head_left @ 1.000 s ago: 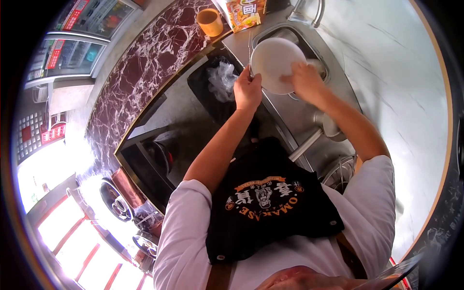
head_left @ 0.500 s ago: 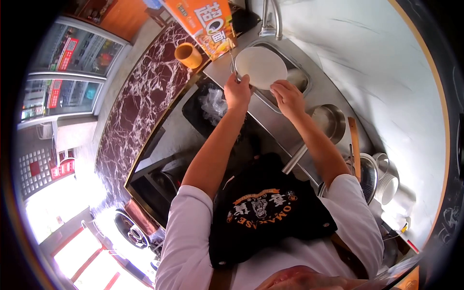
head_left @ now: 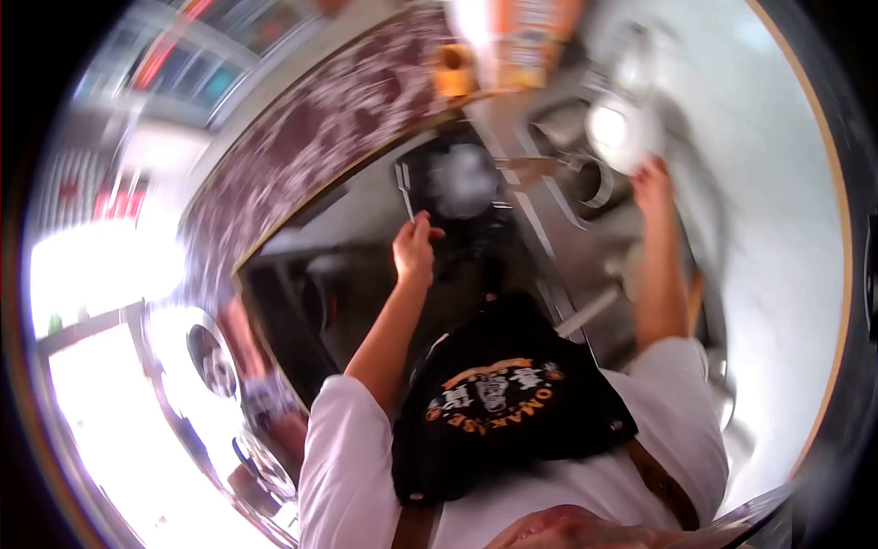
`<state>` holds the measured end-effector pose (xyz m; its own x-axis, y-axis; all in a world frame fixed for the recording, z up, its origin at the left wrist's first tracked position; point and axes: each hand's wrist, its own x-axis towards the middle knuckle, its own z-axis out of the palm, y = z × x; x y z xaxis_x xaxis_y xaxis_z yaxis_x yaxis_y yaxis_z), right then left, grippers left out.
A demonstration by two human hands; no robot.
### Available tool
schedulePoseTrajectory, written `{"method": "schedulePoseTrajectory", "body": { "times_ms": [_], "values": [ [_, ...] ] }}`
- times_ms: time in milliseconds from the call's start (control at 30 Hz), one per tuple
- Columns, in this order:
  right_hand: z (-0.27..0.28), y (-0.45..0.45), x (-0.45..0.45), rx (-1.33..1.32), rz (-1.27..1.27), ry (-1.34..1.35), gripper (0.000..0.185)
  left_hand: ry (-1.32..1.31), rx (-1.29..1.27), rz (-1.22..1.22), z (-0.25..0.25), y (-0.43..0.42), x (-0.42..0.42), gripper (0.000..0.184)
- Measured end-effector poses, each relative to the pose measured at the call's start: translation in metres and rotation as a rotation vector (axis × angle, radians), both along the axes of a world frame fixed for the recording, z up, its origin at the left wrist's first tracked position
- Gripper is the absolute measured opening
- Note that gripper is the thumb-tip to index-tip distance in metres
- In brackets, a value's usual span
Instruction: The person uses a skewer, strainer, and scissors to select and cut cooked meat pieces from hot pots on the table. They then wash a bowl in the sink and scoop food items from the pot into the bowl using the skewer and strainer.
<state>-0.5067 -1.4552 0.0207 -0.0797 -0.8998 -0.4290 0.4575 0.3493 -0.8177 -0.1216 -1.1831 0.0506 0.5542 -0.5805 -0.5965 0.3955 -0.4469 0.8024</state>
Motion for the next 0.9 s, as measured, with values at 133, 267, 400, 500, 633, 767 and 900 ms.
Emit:
{"method": "schedulePoseTrajectory", "body": {
  "times_ms": [133, 267, 400, 500, 633, 767, 900],
  "values": [
    [-0.004, 0.005, 0.015, -0.082, 0.264, 0.026, 0.020, -0.221, 0.024, 0.397, -0.034, 0.165, 0.051, 0.027],
    [0.015, 0.078, 0.140, -0.239, 0.734, 0.259, 0.025, -0.289, 0.129, 0.826, -0.047, 0.341, 0.039, 0.029],
    [0.016, 0.250, 0.315, -0.561, 1.397, 0.430, 0.016, -0.291, 0.226, 1.120, -0.072, 0.471, -0.031, 0.028],
    [0.014, 0.428, 0.405, -1.049, 1.774, 0.331, 0.007, -0.274, 0.282, 1.299, -0.110, 0.550, -0.099, 0.027],
    [0.046, 0.690, 0.467, -1.442, 2.065, -0.093, 0.006, -0.186, 0.259, 1.542, -0.121, 0.651, -0.170, 0.028],
    [0.023, 0.900, 0.512, -1.625, 2.090, -0.283, 0.012, -0.300, 0.323, 1.857, -0.103, 0.738, -0.230, 0.029],
    [-0.008, 1.025, 0.551, -1.853, 2.082, -0.197, 0.014, -0.293, 0.368, 2.301, -0.113, 0.779, -0.308, 0.030]
  ]
}}
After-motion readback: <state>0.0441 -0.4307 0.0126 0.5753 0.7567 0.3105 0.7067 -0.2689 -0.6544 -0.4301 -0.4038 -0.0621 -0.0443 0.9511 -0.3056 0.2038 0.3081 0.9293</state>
